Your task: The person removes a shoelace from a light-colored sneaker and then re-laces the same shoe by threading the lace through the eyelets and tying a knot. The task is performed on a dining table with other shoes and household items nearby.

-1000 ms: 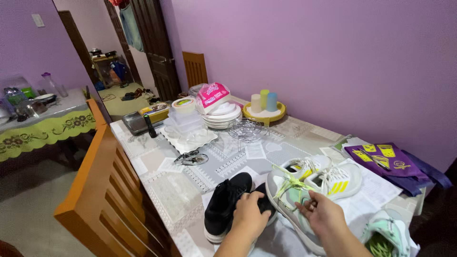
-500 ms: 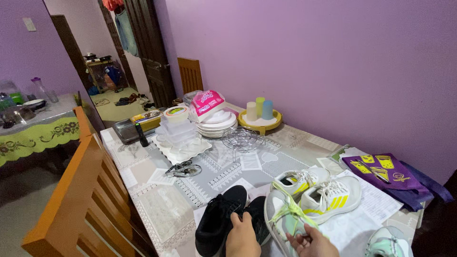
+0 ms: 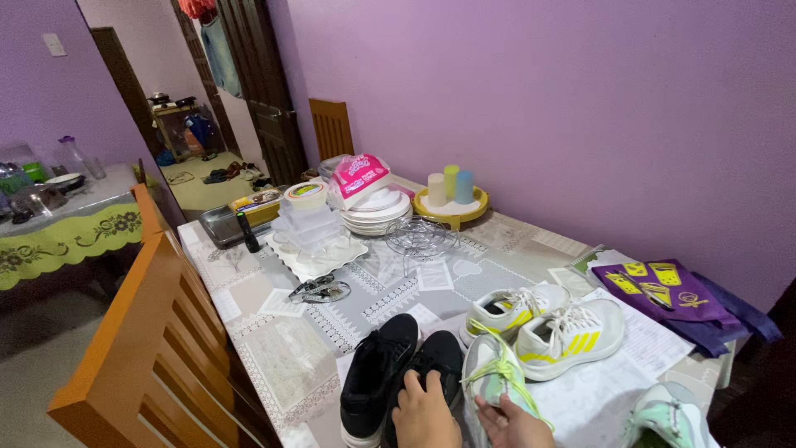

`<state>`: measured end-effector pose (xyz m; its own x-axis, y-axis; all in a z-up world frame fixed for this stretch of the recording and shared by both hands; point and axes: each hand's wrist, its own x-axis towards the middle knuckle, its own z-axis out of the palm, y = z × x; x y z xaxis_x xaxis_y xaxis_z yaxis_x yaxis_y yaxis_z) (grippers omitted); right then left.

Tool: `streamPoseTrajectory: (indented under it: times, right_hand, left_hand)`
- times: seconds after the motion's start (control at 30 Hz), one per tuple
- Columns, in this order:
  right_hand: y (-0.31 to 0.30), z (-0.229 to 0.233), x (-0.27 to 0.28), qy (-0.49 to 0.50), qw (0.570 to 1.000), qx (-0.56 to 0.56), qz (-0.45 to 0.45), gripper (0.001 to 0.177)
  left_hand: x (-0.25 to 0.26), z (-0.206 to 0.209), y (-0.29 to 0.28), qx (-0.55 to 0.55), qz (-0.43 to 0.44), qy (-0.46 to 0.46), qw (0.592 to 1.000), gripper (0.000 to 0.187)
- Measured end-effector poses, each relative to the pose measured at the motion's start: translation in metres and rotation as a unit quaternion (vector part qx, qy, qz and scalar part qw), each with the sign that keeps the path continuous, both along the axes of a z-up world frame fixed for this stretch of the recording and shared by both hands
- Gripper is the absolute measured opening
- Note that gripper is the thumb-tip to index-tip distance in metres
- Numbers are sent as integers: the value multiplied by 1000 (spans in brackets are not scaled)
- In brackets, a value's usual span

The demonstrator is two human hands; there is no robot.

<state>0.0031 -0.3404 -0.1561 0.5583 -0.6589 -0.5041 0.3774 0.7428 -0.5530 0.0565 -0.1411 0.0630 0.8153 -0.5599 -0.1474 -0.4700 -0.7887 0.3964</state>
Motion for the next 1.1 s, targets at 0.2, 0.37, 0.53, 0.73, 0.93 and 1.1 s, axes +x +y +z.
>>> streamPoseTrajectory:
  times: [0.2, 0.37, 0.53, 0.73, 0.93, 1.1]
  right_hand:
    - [-7, 8, -24, -178, 946, 109, 248, 31]
    - [-33, 77, -92, 56, 983, -120, 124, 28]
    - [-13, 161, -159, 572, 544, -613, 40, 48]
    - [34, 180, -186, 756, 401, -439, 273, 67]
    - [36, 158, -213, 701, 455, -503, 218, 61]
    - [52, 155, -211, 604, 478, -613, 177, 44]
  left_hand:
    - [-24, -18, -11, -125, -51, -122, 983, 47]
    - [-30, -13, -4, -66, -98, -19, 993, 56]
    - [-46, -13, 8, -94, -135, 13, 986, 48]
    - [-59, -17, 18, -107, -174, 29, 979, 38]
    - [-67, -33, 32, -155, -188, 56, 968, 28]
    - [-71, -51, 41, -228, -180, 88, 953, 28]
